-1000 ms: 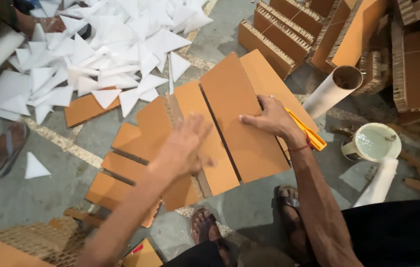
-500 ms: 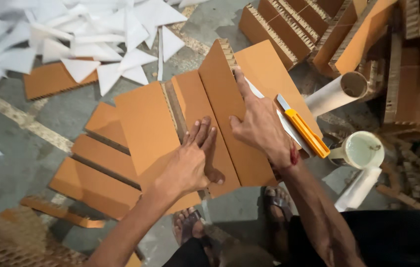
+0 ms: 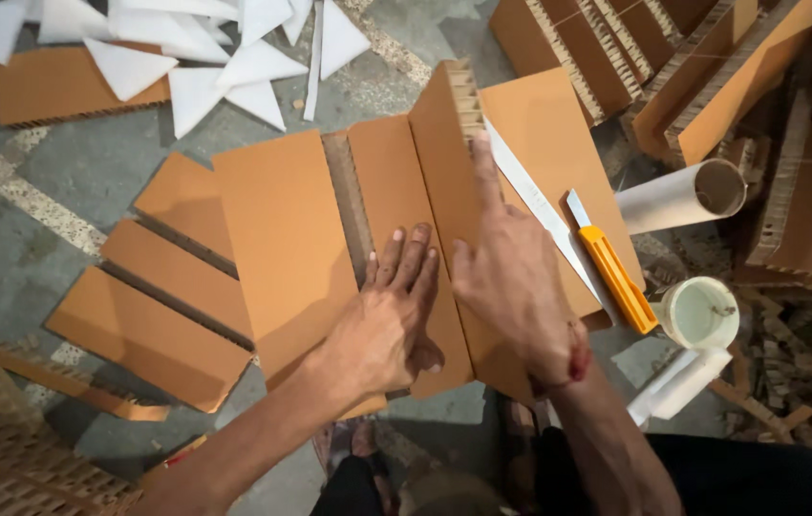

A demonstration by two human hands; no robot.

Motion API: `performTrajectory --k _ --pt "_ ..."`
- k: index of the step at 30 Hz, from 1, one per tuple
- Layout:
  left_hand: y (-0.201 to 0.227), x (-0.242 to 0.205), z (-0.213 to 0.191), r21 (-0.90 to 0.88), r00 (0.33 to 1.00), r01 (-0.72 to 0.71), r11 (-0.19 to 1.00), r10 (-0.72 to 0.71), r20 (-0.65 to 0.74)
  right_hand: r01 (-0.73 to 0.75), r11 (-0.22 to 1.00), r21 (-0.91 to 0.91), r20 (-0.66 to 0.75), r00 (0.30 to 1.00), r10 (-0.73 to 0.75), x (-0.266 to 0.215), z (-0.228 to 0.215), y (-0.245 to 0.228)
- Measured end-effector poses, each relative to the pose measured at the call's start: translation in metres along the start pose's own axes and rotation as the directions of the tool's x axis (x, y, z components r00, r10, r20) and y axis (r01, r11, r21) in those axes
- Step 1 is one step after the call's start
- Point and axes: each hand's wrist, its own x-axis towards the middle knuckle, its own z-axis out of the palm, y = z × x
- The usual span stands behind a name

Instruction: The person uses a utility knife and a metal ruler to cut a large sheet of corrugated cardboard into multiple strips. They score the cardboard along the ruler's edge and then snap the material apart to separate the pieces.

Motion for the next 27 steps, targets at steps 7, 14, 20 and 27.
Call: performTrajectory --k 7,14,20,27 --pt "-0.002 0.0 0.007 0.003 1.0 0.003 1.0 -0.003 -0.018 0.076 0.997 -0.032 -0.1 0.992 -0.079 -0.009 0.01 -0.008" --pt "-0.001 -0.007 0.006 0.054 0.974 -0.055 0.997 0.065 -0.216 0.095 0.995 0.021 -0.066 0.993 -0.093 -0.008 0.008 -0.007" --pt "-0.068 -0.07 -0.005 -0.236 0.507 0.203 0.95 -0.308 -0.805 0.205 0.976 -0.068 -0.23 0.949 -0.215 -0.011 0.017 0.0" --pt "-0.063 -0.099 -0.01 -0.851 0.759 -0.13 0.508 -0.501 -0.415 0.115 0.993 0.012 -0.124 0.986 -0.113 -0.016 0.009 -0.004"
